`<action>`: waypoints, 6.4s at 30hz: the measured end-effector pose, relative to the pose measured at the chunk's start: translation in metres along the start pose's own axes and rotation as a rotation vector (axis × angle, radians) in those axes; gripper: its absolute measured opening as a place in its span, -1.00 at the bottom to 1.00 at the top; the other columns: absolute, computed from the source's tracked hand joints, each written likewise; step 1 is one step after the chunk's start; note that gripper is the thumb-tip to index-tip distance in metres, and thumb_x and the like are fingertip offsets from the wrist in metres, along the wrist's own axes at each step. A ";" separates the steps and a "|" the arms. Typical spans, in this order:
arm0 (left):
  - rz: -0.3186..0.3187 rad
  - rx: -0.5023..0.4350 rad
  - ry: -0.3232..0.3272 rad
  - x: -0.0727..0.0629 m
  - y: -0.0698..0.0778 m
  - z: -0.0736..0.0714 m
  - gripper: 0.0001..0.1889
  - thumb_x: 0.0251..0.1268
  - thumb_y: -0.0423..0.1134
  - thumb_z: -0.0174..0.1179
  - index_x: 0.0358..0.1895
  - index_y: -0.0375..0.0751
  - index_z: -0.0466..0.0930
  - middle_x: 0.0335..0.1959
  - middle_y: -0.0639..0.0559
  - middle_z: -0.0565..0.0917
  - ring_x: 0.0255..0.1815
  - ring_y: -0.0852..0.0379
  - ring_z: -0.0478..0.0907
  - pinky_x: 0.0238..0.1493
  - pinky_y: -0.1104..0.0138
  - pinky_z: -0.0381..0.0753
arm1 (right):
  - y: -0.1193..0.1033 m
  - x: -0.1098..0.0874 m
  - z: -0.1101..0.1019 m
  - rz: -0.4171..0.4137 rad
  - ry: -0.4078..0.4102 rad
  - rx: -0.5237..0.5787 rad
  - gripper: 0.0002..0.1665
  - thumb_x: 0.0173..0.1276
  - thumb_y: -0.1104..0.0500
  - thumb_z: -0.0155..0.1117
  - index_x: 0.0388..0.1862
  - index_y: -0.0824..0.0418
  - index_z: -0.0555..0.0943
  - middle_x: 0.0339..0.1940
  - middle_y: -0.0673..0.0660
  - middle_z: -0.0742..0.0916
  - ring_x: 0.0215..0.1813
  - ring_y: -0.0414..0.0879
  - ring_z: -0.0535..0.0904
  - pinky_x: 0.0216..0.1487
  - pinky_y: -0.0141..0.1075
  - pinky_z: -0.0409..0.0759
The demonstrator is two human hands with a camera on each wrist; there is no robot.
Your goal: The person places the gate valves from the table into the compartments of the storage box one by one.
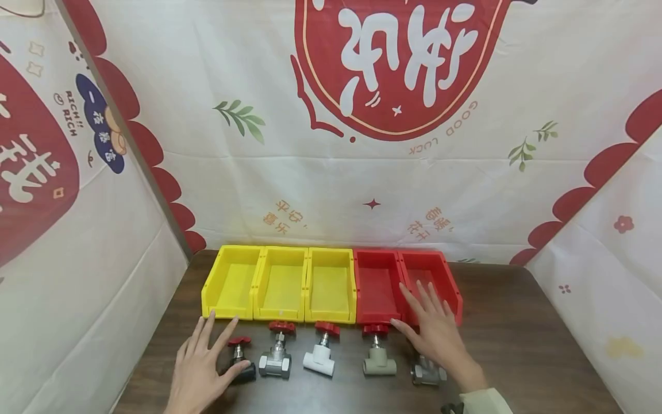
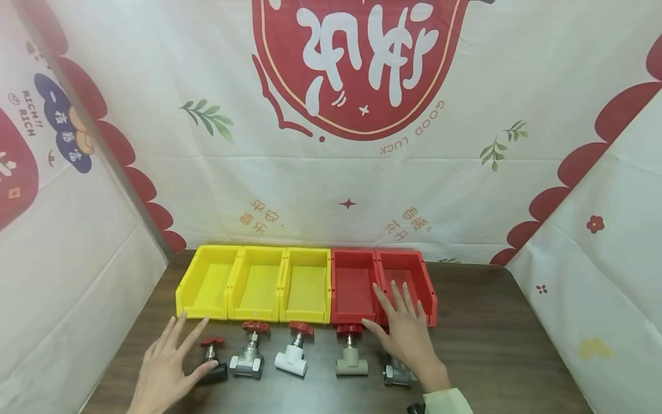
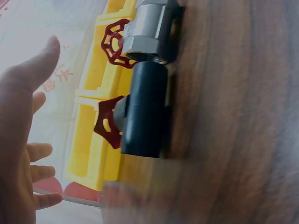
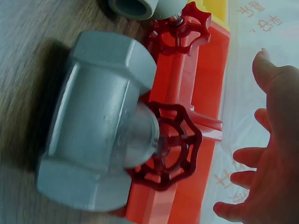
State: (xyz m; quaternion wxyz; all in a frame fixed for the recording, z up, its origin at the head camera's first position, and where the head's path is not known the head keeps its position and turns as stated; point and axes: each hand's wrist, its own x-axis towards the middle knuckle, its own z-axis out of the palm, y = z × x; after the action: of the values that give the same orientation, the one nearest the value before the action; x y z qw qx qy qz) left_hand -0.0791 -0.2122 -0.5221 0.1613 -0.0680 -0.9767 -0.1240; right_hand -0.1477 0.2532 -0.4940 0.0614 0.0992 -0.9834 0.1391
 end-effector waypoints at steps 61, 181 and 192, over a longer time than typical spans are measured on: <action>-0.234 -0.196 -0.279 -0.025 0.001 0.034 -0.25 -0.17 0.06 0.51 0.25 0.14 0.49 0.04 -0.14 0.47 -0.08 -0.13 0.41 -0.25 0.04 0.40 | 0.054 0.060 0.036 0.029 -0.197 0.420 -0.07 0.11 -0.15 0.45 0.39 -0.24 0.17 0.26 0.04 0.44 0.15 0.07 0.44 -0.07 -0.01 0.61; 0.151 -0.002 0.157 0.041 -0.018 0.013 -0.55 -0.20 -0.13 0.51 -0.09 0.05 0.70 -0.15 -0.34 0.58 -0.20 -0.27 0.46 -0.38 0.11 0.29 | 0.051 0.058 0.038 0.075 -0.178 0.410 -0.12 0.08 -0.13 0.48 0.33 -0.34 0.23 0.20 0.00 0.49 0.10 0.04 0.45 -0.09 -0.06 0.62; 0.170 -0.013 0.138 0.066 -0.026 0.008 -0.57 -0.13 -0.24 0.50 -0.07 0.01 0.69 -0.12 -0.37 0.55 -0.16 -0.32 0.44 -0.26 -0.02 0.40 | 0.052 0.059 0.039 0.071 -0.171 0.401 -0.13 0.09 -0.10 0.48 0.33 -0.32 0.24 0.14 0.03 0.52 0.05 0.03 0.46 -0.14 -0.09 0.63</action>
State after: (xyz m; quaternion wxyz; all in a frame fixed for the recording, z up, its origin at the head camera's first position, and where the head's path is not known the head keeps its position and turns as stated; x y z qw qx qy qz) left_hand -0.1478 -0.2287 -0.5133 0.2375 -0.1431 -0.9532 -0.1208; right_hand -0.2198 0.2802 -0.5361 -0.0481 0.0860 -0.9405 0.3251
